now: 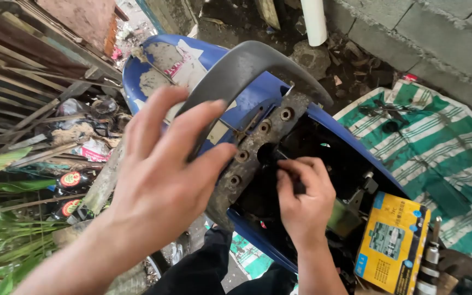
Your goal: Using a screwdriver to remove fasteners and disassemble the rear frame components of a motorcycle.
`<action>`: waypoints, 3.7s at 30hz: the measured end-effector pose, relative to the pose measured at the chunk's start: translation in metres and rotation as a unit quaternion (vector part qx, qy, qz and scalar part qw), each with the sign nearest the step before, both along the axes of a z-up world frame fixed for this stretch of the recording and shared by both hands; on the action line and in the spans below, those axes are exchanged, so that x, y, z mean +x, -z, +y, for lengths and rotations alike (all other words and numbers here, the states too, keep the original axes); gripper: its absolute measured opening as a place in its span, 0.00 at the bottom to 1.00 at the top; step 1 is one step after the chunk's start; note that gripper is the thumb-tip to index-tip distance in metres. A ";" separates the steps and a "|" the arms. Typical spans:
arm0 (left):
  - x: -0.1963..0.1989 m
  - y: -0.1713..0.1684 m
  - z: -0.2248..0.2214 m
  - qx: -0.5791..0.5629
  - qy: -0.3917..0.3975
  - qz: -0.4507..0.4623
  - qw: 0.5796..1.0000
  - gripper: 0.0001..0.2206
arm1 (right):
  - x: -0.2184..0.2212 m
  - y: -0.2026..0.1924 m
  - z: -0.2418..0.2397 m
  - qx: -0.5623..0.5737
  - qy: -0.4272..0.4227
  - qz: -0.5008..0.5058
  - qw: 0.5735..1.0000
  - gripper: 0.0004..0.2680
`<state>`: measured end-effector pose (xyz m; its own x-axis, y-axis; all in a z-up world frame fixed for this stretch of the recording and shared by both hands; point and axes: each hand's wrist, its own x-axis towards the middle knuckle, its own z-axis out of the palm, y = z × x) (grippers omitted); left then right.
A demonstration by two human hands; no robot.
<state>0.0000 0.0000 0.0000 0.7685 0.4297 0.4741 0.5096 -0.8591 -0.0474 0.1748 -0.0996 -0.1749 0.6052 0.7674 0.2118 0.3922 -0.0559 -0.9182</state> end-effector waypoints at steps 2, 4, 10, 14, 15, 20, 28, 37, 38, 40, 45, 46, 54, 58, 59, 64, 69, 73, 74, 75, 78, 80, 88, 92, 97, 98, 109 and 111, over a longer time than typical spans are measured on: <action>0.016 -0.011 0.010 -0.023 0.049 0.061 0.997 0.04 | -0.005 -0.002 0.000 0.009 -0.005 -0.006 1.000 0.04; 0.034 -0.013 0.022 -0.046 0.098 0.123 0.987 0.04 | -0.010 -0.001 0.000 0.018 -0.009 -0.012 1.000 0.03; 0.083 0.007 0.044 0.039 0.114 0.353 0.928 0.08 | -0.022 -0.002 0.008 0.075 0.003 -0.030 0.997 0.01; 0.095 0.016 0.057 0.064 0.105 0.406 0.906 0.13 | -0.019 -0.004 0.020 0.109 0.021 -0.068 0.992 0.04; 0.100 0.013 0.059 0.034 0.096 0.453 0.886 0.13 | -0.016 -0.002 0.023 0.111 0.022 -0.086 0.990 0.04; 0.110 0.001 0.068 0.029 0.109 0.552 0.826 0.14 | -0.018 -0.005 0.036 0.118 0.006 -0.066 0.991 0.04; 0.131 -0.015 0.075 -0.079 0.072 0.604 0.790 0.11 | -0.021 -0.003 0.039 0.118 0.003 -0.020 0.993 0.05; 0.117 -0.006 0.090 -0.114 0.134 0.519 0.837 0.12 | -0.023 -0.006 0.028 0.083 -0.004 0.048 0.995 0.08; 0.114 -0.003 0.091 -0.080 0.152 0.510 0.843 0.12 | -0.023 -0.007 0.026 0.075 -0.006 0.043 0.996 0.08; 0.110 -0.003 0.089 -0.046 0.171 0.502 0.847 0.13 | -0.022 -0.009 0.019 0.066 -0.006 0.038 0.997 0.08; 0.113 -0.015 0.074 0.044 0.199 0.550 0.810 0.13 | -0.026 -0.007 0.006 0.093 -0.045 0.057 0.993 0.08; 0.115 -0.012 0.073 0.046 0.199 0.550 0.810 0.13 | -0.027 -0.005 0.003 0.094 -0.045 0.057 0.993 0.08; 0.127 -0.005 0.076 -0.089 0.089 0.570 0.812 0.11 | -0.020 0.006 -0.015 0.056 -0.006 0.058 0.997 0.05; 0.125 -0.012 0.066 -0.114 0.071 0.575 0.807 0.13 | -0.013 0.002 -0.016 0.056 -0.011 0.040 0.998 0.05; 0.122 -0.017 0.060 -0.110 0.069 0.559 0.819 0.12 | -0.011 0.000 -0.014 0.076 -0.009 0.010 0.997 0.05; 0.061 -0.009 0.005 -0.004 0.104 0.252 0.962 0.11 | 0.013 -0.014 0.001 0.133 -0.024 -0.079 0.988 0.05; 0.027 0.046 -0.082 -0.456 -0.046 -0.236 0.857 0.06 | 0.050 -0.017 0.048 0.166 -0.136 -0.220 0.952 0.08; 0.040 0.114 -0.098 -0.581 -0.071 -0.434 0.685 0.11 | 0.067 -0.025 0.076 0.121 -0.232 -0.213 0.941 0.07; 0.045 0.125 -0.097 -0.607 -0.072 -0.429 0.665 0.14 | 0.068 -0.028 0.080 0.124 -0.242 -0.234 0.933 0.05; 0.048 0.135 -0.095 -0.631 -0.073 -0.423 0.646 0.19 | 0.067 -0.030 0.084 0.129 -0.252 -0.254 0.925 0.04; 0.060 0.126 -0.085 -0.660 -0.108 -0.408 0.621 0.18 | 0.059 -0.036 0.078 0.078 -0.260 -0.224 0.936 0.06; 0.061 0.131 -0.088 -0.648 -0.089 -0.433 0.620 0.18 | 0.054 -0.037 0.074 0.082 -0.259 -0.211 0.939 0.07; 0.055 0.138 -0.088 -0.623 -0.034 -0.464 0.630 0.17 | 0.045 -0.047 0.073 0.061 -0.270 -0.137 0.951 0.09; 0.058 0.130 -0.085 -0.598 -0.098 -0.409 0.682 0.15 | 0.045 -0.050 0.072 0.046 -0.275 -0.119 0.953 0.09; 0.064 0.123 -0.081 -0.544 -0.128 -0.362 0.746 0.15 | 0.049 -0.046 0.072 0.042 -0.282 -0.122 0.951 0.11; 0.065 0.125 -0.080 -0.516 -0.140 -0.350 0.769 0.16 | 0.050 -0.047 0.072 0.035 -0.281 -0.116 0.952 0.12; 0.075 0.142 -0.072 -0.416 -0.248 -0.267 0.833 0.23 | 0.058 -0.028 0.071 0.093 -0.269 -0.110 0.952 0.12; 0.075 0.138 -0.072 -0.435 -0.242 -0.269 0.824 0.23 | 0.054 -0.028 0.063 0.085 -0.234 -0.103 0.963 0.11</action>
<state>0.0754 -0.0722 -0.1382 0.1858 0.9818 0.0402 0.5491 -0.1376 0.8244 0.2286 -0.0363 -0.1468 0.1334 0.8897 0.4367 0.5132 0.3149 -0.7984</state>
